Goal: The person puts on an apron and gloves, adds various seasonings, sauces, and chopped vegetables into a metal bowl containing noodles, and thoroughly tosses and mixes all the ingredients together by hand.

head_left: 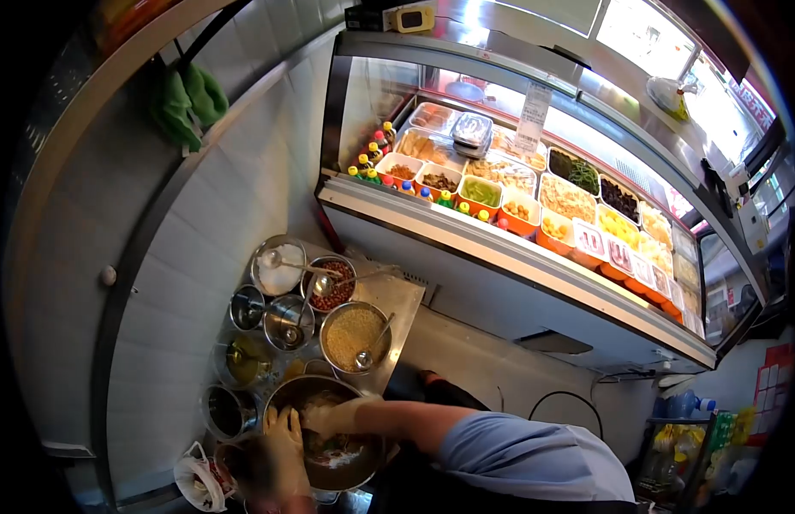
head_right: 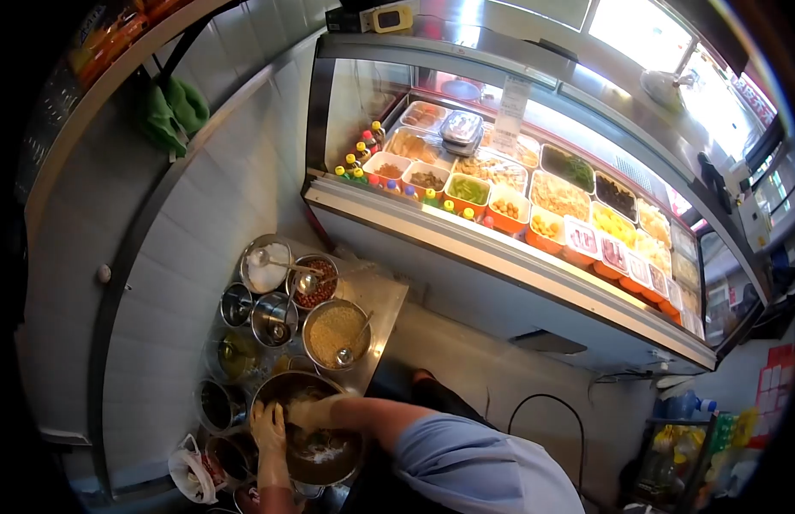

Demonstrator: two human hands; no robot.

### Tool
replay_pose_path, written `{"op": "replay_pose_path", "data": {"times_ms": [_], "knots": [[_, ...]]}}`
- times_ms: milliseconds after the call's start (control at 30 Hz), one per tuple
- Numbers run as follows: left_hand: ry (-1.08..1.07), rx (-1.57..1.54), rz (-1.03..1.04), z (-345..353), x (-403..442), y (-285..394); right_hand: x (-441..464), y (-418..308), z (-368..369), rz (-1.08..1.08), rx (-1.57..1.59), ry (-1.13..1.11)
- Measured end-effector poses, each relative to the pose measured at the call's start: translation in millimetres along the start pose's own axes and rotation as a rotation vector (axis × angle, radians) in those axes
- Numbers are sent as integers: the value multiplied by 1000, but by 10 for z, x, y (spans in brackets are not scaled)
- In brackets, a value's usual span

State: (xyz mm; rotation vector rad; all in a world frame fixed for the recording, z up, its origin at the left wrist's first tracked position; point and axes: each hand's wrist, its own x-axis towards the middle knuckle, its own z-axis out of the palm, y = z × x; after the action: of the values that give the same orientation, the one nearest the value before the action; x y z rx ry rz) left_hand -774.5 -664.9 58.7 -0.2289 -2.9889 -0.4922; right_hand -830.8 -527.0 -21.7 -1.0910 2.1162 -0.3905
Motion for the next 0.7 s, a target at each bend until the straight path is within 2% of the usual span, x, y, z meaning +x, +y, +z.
{"op": "replay_pose_path", "data": {"times_ms": [67, 100, 133, 167, 200, 267, 300, 333, 400, 433, 500, 533, 567, 633, 667, 700], "knots": [[-243, 57, -316, 396, -555, -462, -394, 41, 2, 34, 316, 237], [-185, -57, -415, 529, -776, -493, -590, -85, 43, 324, 588, 366], [-121, -174, -513, 644, -938, -378, -783, -171, -91, 418, 718, 381], [-267, -454, -917, 298, -743, 98, -764, -195, -82, 378, 777, 439], [-272, -459, -922, 512, -806, 72, -738, -181, -26, 343, 834, 493], [210, -1575, -843, 992, -626, -3, -211, -44, 79, 340, 873, 515], [208, -1568, -837, 872, -571, 17, -26, -22, 122, 336, 920, 525], [136, -1556, -850, 709, -601, 24, -321, 35, -116, 191, 803, 471], [-6, -1542, -873, 338, -495, 288, -228, 184, -195, 235, 701, 372], [28, -1340, -966, 569, -691, -152, -253, 224, -242, 239, 700, 379], [33, -1625, -1089, 544, -558, -322, -312, 161, -178, 346, 806, 522], [117, -1459, -1236, 588, -393, -306, -168, 166, -126, 243, 744, 507], [116, -1454, -1232, 714, -213, -327, 103, 182, -39, 271, 776, 477], [-163, -1658, -1023, 946, -88, -337, 195, 146, 74, 308, 836, 428], [-176, -1657, -1025, 914, -152, -287, 68, 285, -25, 144, 638, 260], [-148, -1455, -957, 814, -262, -274, -23, 398, -169, -20, 433, 101]]}}
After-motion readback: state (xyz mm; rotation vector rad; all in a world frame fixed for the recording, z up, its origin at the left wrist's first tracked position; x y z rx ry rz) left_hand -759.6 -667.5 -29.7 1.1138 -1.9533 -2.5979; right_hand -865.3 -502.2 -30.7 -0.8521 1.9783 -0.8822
